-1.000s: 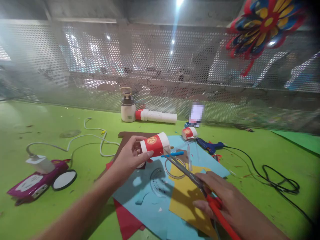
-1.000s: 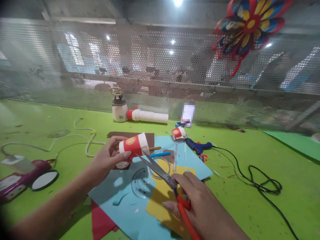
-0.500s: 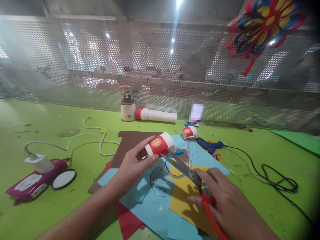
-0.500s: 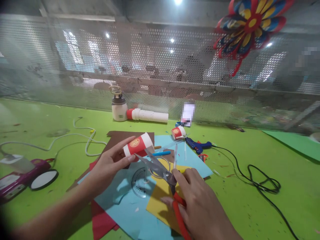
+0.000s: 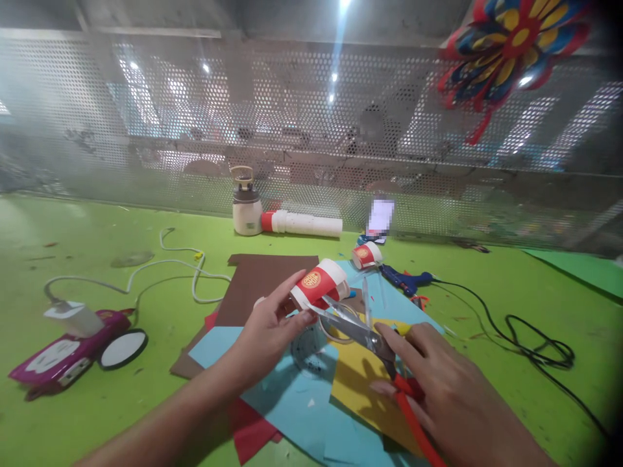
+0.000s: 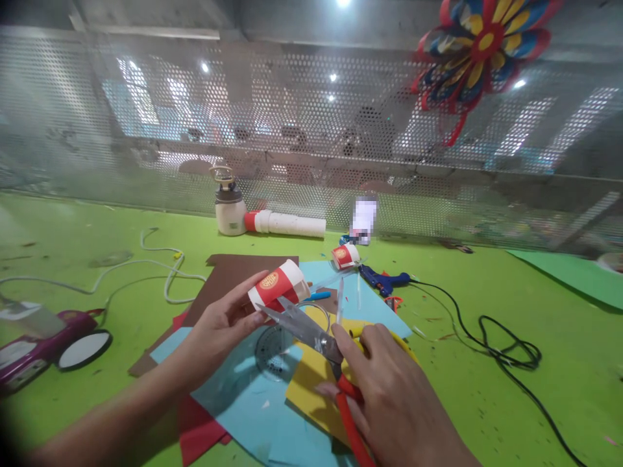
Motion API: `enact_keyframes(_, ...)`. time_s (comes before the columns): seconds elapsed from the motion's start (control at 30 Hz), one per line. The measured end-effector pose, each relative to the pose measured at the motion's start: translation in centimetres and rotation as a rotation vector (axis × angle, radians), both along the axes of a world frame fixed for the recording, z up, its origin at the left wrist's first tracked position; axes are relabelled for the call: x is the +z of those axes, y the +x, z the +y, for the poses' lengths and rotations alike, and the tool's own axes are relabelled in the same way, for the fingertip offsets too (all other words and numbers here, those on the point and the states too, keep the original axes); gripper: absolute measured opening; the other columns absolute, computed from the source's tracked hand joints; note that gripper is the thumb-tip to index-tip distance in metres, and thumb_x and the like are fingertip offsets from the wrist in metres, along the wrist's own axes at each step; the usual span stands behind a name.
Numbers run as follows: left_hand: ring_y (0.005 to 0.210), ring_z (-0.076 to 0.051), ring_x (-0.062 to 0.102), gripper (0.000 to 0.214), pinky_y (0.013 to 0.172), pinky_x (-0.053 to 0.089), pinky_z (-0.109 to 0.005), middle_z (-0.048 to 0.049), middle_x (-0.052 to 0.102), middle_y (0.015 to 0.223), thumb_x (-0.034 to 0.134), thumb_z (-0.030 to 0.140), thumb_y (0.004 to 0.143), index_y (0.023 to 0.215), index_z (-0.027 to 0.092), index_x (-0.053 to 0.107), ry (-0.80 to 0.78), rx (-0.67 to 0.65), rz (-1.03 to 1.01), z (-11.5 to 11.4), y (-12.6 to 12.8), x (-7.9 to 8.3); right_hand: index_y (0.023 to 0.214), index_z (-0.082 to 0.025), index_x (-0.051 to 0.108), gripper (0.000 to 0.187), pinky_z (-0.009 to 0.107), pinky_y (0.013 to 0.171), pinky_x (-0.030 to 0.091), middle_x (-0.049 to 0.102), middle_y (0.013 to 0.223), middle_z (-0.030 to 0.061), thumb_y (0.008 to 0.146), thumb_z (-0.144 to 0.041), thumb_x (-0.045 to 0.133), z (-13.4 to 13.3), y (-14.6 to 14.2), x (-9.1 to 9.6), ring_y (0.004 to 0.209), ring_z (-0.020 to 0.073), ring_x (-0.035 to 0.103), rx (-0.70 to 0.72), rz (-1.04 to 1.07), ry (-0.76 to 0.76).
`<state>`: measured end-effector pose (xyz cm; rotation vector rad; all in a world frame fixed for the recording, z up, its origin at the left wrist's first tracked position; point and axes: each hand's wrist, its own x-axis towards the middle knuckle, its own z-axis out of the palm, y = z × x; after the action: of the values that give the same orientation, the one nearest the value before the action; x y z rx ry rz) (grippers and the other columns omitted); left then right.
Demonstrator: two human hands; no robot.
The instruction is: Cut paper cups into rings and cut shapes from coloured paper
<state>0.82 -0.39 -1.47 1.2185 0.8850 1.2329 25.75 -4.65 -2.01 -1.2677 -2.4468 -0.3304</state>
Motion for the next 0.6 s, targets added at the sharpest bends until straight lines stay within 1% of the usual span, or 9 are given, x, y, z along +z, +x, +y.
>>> enact_keyframes(0.13, 0.114, -0.029, 0.06, 0.069, 0.095, 0.051, -0.042, -0.0145, 0.061, 0.131, 0.073, 0.028, 0.077, 0.139, 0.016, 0.047, -0.001, 0.007, 0.035, 0.03, 0.21, -0.23, 0.132, -0.013, 0.045, 0.049, 0.041, 0.056, 0.056, 0.052, 0.087, 0.0088, 0.095, -0.045, 0.046, -0.11, 0.13, -0.11, 0.069, 0.0231, 0.06, 0.003, -0.006, -0.01)
enact_keyframes(0.3, 0.112, -0.029, 0.061, 0.071, 0.093, 0.051, -0.042, -0.0139, 0.064, 0.126, 0.073, 0.03, 0.077, 0.14, 0.017, 0.045, -0.003, -0.006, 0.043, 0.03, 0.26, -0.19, 0.128, -0.011, 0.047, 0.047, 0.041, 0.053, 0.055, 0.052, 0.085, 0.0094, 0.097, -0.046, 0.039, -0.1, -0.02, 0.09, 0.065, 0.0231, 0.06, 0.027, -0.021, 0.03)
enact_keyframes(0.43, 0.108, -0.03, 0.062, 0.071, 0.088, 0.053, -0.042, -0.0138, 0.067, 0.12, 0.075, 0.03, 0.074, 0.138, 0.016, 0.048, -0.036, 0.036, 0.038, -0.15, 0.35, 0.15, 0.129, -0.012, 0.046, 0.046, 0.039, 0.053, 0.055, 0.053, 0.085, 0.0087, 0.098, -0.044, 0.041, -0.06, -0.09, 0.06, 0.064, 0.0222, 0.061, 0.028, 0.007, 0.009)
enact_keyframes(0.53, 0.103, -0.031, 0.064, 0.075, 0.081, 0.055, -0.043, -0.0146, 0.07, 0.112, 0.076, 0.03, 0.074, 0.14, 0.014, 0.047, -0.083, 0.008, 0.038, -0.3, 0.28, 0.37, 0.129, -0.013, 0.046, 0.042, 0.038, 0.052, 0.054, 0.053, 0.083, 0.0076, 0.098, -0.04, 0.042, -0.02, 0.0, -0.1, 0.064, 0.0222, 0.061, 0.034, 0.024, 0.011)
enact_keyframes(0.6, 0.104, -0.032, 0.063, 0.075, 0.079, 0.055, -0.042, -0.0157, 0.068, 0.115, 0.076, 0.032, 0.074, 0.14, 0.014, 0.047, -0.102, -0.016, 0.01, -0.34, 0.12, 0.39, 0.13, -0.014, 0.045, 0.041, 0.039, 0.052, 0.054, 0.053, 0.083, 0.007, 0.097, -0.039, 0.044, 0.0, 0.13, -0.22, 0.064, 0.0222, 0.06, 0.043, 0.038, 0.003)
